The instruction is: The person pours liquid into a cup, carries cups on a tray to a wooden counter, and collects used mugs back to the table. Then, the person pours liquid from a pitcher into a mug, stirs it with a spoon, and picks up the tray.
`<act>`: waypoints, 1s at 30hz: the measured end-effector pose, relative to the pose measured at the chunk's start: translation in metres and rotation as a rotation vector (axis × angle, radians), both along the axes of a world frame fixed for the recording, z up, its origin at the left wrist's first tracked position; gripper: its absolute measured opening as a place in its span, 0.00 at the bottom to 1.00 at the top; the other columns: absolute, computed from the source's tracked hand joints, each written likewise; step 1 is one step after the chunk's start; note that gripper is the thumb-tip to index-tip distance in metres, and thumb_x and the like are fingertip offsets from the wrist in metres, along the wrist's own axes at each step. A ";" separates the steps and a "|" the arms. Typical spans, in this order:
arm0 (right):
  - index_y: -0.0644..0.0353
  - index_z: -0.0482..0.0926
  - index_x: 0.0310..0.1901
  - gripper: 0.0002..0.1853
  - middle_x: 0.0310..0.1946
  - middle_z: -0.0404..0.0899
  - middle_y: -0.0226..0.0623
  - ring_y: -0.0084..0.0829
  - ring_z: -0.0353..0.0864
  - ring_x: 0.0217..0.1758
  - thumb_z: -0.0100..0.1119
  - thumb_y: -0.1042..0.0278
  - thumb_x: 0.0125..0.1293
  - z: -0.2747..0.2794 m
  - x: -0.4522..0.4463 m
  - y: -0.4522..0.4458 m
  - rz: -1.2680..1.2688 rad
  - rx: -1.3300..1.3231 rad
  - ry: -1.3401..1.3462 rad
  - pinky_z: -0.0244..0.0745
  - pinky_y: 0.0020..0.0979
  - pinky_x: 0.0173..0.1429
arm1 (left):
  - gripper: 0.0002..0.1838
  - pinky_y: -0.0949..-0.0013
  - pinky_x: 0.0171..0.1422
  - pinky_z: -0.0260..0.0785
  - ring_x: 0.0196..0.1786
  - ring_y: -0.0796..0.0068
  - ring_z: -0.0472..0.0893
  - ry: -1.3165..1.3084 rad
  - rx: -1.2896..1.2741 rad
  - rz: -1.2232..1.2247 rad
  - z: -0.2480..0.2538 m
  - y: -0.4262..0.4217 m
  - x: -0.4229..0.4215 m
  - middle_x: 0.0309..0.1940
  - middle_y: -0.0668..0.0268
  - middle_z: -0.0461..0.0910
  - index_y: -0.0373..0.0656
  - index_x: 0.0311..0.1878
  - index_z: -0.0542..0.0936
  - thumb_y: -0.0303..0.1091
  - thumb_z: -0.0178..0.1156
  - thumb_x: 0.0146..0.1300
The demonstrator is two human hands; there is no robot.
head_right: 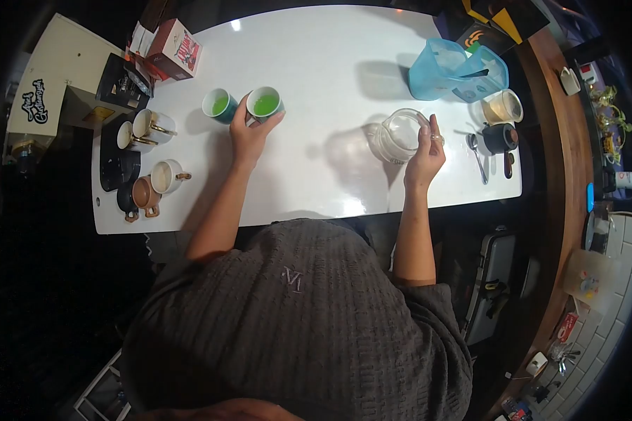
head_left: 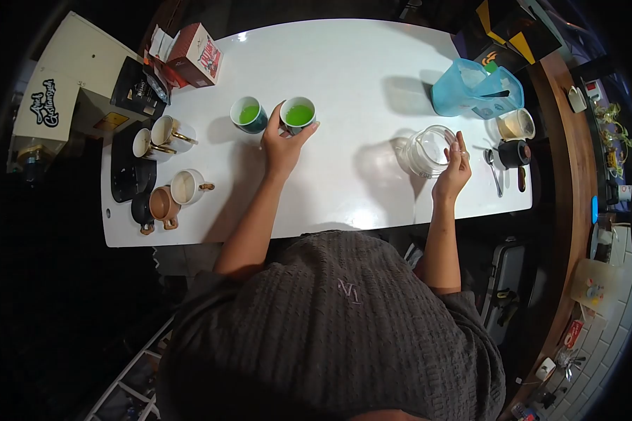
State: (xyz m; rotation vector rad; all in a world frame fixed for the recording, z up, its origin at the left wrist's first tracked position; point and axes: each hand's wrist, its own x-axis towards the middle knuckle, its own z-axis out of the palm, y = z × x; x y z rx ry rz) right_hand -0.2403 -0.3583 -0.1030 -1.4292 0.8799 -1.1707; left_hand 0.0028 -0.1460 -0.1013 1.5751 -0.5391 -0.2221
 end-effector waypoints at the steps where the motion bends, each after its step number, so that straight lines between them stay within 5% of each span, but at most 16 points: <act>1: 0.71 0.76 0.58 0.22 0.67 0.69 0.42 0.37 0.73 0.65 0.51 0.60 0.73 -0.004 -0.002 -0.002 -0.007 -0.029 0.039 0.65 0.41 0.69 | 0.32 0.73 0.50 0.75 0.47 0.77 0.80 -0.001 0.019 0.014 -0.002 -0.001 0.001 0.47 0.64 0.80 0.35 0.58 0.74 0.30 0.75 0.50; 4: 0.72 0.78 0.54 0.20 0.68 0.66 0.51 0.37 0.68 0.68 0.54 0.62 0.72 0.000 0.002 0.001 0.000 0.047 -0.029 0.62 0.35 0.70 | 0.31 0.72 0.49 0.76 0.47 0.78 0.80 0.001 0.025 0.022 -0.002 -0.003 0.002 0.47 0.64 0.80 0.34 0.57 0.73 0.30 0.75 0.50; 23: 0.74 0.78 0.53 0.19 0.68 0.68 0.47 0.35 0.69 0.68 0.52 0.66 0.69 -0.023 -0.001 -0.014 0.016 0.047 -0.063 0.66 0.32 0.66 | 0.29 0.68 0.55 0.75 0.49 0.75 0.80 0.029 -0.009 0.039 -0.003 -0.012 0.015 0.47 0.62 0.80 0.34 0.56 0.73 0.30 0.74 0.52; 25: 0.73 0.78 0.54 0.19 0.68 0.68 0.47 0.35 0.69 0.68 0.51 0.68 0.69 -0.029 -0.001 -0.017 0.025 0.060 -0.102 0.68 0.31 0.64 | 0.33 0.68 0.61 0.73 0.57 0.72 0.78 0.020 0.075 0.040 -0.007 -0.010 0.017 0.53 0.61 0.77 0.34 0.61 0.70 0.29 0.73 0.53; 30: 0.73 0.78 0.55 0.20 0.68 0.67 0.46 0.34 0.70 0.66 0.51 0.67 0.68 -0.042 -0.004 -0.024 0.060 -0.001 -0.055 0.69 0.31 0.63 | 0.41 0.64 0.64 0.69 0.57 0.70 0.77 -0.036 0.076 0.006 -0.019 -0.003 0.015 0.55 0.58 0.76 0.32 0.65 0.66 0.34 0.75 0.51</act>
